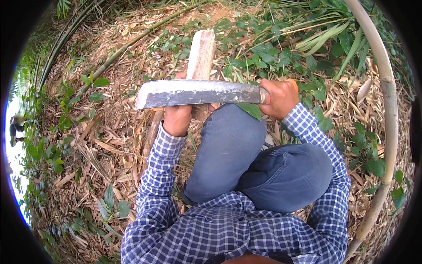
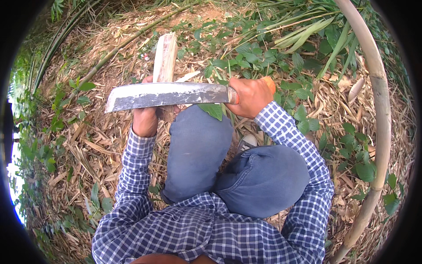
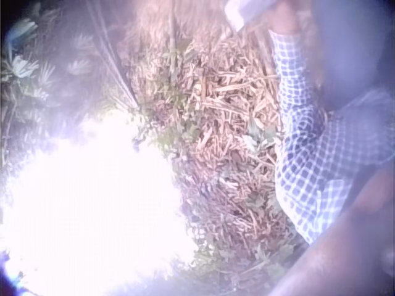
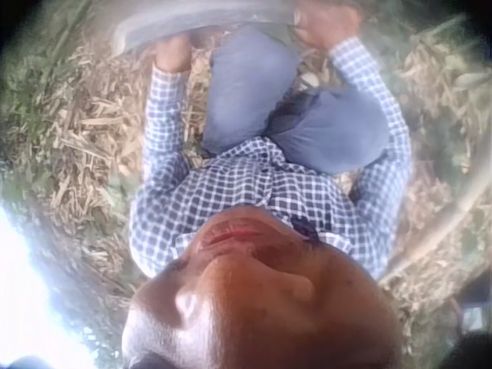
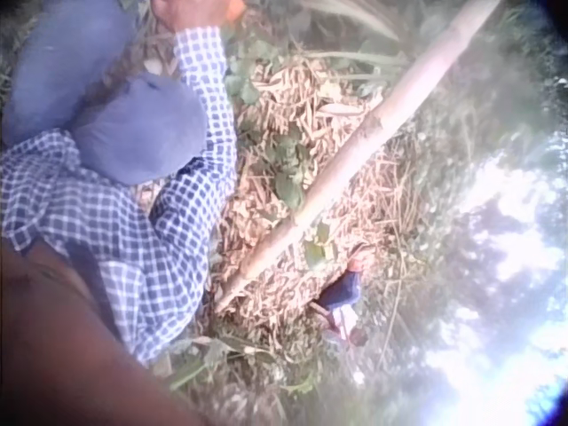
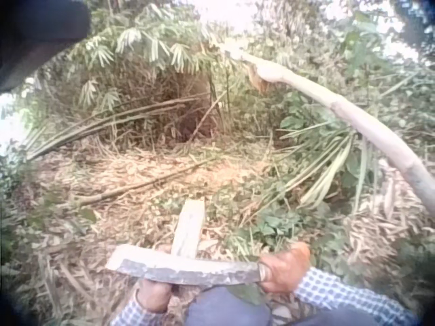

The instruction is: The person uses a machete to clear vegetation and cut a bamboo stalk in a forest. They then sit on the ground and split the bamboo into smaller pieces using the machete.

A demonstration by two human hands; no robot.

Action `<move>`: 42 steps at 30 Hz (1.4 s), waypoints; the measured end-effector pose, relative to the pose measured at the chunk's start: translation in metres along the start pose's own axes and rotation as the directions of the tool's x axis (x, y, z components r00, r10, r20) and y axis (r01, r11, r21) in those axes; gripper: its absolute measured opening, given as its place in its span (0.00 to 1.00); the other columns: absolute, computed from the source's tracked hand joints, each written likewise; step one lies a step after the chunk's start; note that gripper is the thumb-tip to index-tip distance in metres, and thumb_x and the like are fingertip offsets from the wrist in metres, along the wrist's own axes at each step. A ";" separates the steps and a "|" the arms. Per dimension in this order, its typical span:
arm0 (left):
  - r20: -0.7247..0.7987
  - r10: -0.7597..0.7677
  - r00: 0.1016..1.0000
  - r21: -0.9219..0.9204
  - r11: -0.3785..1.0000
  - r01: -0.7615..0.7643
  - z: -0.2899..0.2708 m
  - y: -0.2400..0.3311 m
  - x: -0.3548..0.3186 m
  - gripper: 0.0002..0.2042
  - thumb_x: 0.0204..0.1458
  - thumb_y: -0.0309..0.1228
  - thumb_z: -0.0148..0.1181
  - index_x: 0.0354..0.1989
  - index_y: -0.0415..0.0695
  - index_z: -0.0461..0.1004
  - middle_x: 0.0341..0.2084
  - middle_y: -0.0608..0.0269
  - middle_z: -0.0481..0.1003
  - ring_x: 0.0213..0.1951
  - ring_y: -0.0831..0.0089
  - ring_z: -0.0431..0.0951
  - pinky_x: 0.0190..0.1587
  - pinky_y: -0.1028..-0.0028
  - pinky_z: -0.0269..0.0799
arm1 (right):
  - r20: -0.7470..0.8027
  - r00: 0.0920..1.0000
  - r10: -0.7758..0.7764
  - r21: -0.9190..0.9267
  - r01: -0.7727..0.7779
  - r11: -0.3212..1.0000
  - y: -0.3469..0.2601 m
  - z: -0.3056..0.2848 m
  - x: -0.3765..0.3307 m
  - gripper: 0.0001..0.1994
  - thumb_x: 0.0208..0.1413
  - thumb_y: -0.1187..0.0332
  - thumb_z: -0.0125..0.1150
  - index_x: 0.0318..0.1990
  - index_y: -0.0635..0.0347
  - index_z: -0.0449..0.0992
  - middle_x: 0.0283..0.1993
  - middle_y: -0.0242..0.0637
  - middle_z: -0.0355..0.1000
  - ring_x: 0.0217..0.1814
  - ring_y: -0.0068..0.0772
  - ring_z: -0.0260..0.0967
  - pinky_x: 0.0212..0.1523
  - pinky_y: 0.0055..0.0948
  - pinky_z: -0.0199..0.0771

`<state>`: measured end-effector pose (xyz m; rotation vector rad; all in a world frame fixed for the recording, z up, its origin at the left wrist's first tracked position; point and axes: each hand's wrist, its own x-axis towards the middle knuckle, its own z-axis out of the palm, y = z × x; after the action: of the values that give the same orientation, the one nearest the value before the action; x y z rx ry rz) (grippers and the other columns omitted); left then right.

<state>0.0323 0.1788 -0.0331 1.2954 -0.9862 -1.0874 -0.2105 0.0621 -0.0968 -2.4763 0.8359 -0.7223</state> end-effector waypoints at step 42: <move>-0.158 -0.028 0.987 -0.160 0.987 0.002 0.024 0.001 0.002 0.17 0.62 0.34 0.47 0.55 0.35 0.62 0.32 0.54 0.76 0.25 0.71 0.78 0.22 0.75 0.77 | -0.044 0.999 0.032 0.051 -0.030 0.998 0.003 -0.004 -0.009 0.13 0.38 0.63 0.68 0.25 0.56 0.68 0.20 0.39 0.69 0.22 0.45 0.71 0.22 0.40 0.69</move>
<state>0.0090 0.1714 -0.0309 1.2405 -0.7552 -1.0345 -0.2200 0.0646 -0.0980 -2.4061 0.8598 -0.7809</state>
